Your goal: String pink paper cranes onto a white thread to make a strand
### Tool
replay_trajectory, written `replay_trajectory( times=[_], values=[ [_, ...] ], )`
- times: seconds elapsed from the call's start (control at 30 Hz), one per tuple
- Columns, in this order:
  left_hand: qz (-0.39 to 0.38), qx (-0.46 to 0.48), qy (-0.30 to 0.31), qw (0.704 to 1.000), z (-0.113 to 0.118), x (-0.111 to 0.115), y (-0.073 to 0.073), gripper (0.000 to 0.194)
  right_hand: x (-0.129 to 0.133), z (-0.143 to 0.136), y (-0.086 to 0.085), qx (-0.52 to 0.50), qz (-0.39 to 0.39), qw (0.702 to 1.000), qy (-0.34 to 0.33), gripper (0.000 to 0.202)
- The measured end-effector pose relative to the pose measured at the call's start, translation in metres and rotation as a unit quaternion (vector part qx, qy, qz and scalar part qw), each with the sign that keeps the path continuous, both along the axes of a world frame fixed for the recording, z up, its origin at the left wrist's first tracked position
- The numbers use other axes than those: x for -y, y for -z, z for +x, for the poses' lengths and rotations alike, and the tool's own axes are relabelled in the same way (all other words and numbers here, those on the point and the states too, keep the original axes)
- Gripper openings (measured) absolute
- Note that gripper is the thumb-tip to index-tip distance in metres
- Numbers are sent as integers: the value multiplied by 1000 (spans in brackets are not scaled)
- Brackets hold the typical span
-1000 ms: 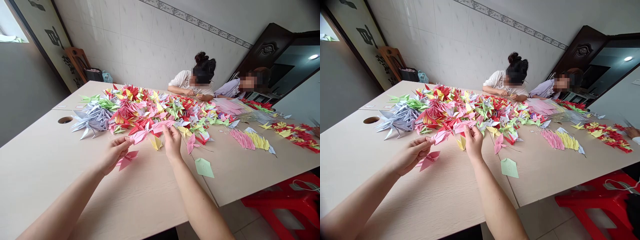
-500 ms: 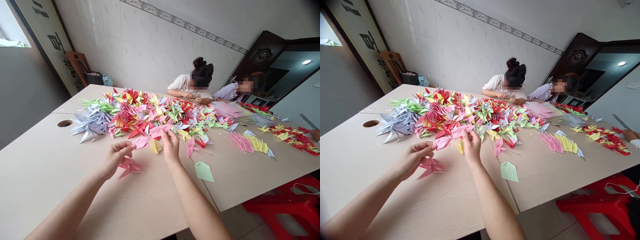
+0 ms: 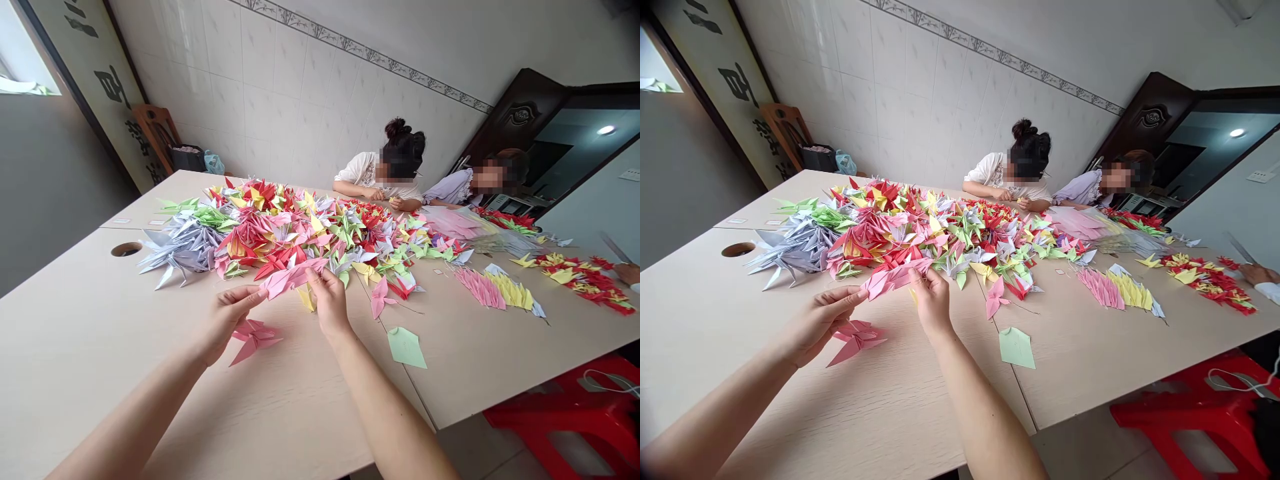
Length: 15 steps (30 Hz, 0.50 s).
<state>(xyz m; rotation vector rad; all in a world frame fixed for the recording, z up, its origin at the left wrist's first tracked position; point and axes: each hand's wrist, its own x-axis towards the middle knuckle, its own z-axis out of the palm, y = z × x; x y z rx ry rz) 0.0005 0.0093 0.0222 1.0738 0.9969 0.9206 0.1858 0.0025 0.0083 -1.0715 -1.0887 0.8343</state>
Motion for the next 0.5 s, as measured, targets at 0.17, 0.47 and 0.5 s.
replay_trajectory(
  times=[0.17,0.47,0.5],
  values=[
    [-19,-10,35,999,3,4,-5,37,3,-2,1,25,20,999,-18,33],
    [18,-49,8,999,5,6,-9,40,5,-1,-4,83,27,993,-75,36],
    [30,-59,7,998,5,6,-9,39,5,0,-5,90,30,993,-72,35]
  ],
)
